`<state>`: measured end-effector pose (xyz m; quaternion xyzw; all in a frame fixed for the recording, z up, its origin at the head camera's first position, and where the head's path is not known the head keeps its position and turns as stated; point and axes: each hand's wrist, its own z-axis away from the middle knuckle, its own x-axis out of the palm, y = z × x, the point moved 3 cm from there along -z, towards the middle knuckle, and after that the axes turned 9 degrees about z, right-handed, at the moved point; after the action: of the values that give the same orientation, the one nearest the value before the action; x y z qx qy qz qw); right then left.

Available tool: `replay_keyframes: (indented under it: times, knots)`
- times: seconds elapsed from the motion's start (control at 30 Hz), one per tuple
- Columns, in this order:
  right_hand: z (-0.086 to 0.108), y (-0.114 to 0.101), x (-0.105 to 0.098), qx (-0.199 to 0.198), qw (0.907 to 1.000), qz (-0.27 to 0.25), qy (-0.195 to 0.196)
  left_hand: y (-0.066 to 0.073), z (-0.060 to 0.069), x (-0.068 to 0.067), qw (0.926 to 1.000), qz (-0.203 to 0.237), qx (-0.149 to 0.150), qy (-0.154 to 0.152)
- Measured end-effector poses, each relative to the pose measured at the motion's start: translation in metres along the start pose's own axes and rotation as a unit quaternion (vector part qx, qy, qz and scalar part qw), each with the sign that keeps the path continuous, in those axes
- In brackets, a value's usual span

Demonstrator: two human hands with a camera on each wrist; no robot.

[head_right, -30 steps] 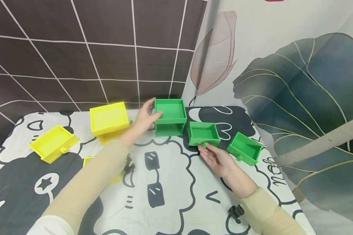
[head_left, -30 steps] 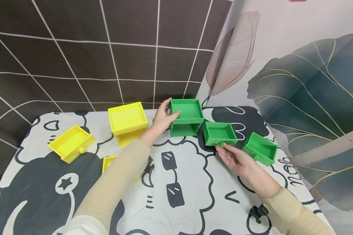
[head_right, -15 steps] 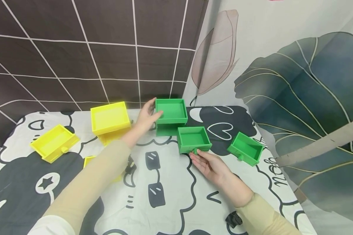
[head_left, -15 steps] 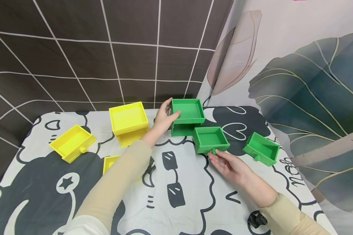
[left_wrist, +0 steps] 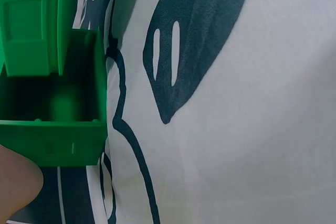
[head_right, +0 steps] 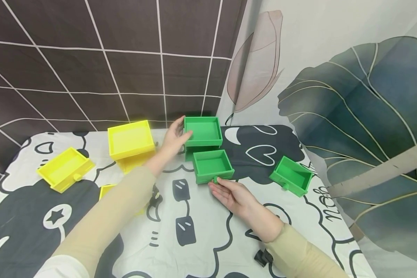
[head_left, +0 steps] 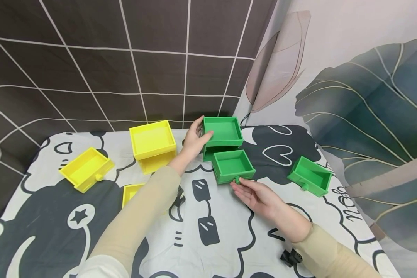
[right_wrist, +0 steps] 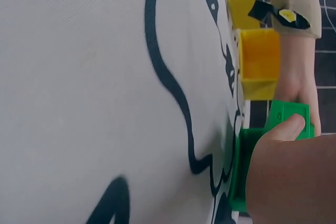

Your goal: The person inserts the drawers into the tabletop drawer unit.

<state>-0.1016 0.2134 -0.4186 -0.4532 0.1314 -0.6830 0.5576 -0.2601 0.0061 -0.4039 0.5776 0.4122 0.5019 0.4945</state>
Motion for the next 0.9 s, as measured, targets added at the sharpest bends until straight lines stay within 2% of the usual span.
replay_keyframes:
  times: [0.53, 0.9]
  knots:
    - [-0.013, 0.0, 0.014, -0.003, 0.9998, 0.004, 0.019, 0.007, 0.002, -0.004, 0.9996, 0.012, -0.014, -0.019]
    - [-0.016, -0.004, 0.022, -0.006, 0.999, -0.005, 0.043, 0.003, 0.0, -0.006, 0.9994, 0.019, -0.007, -0.026]
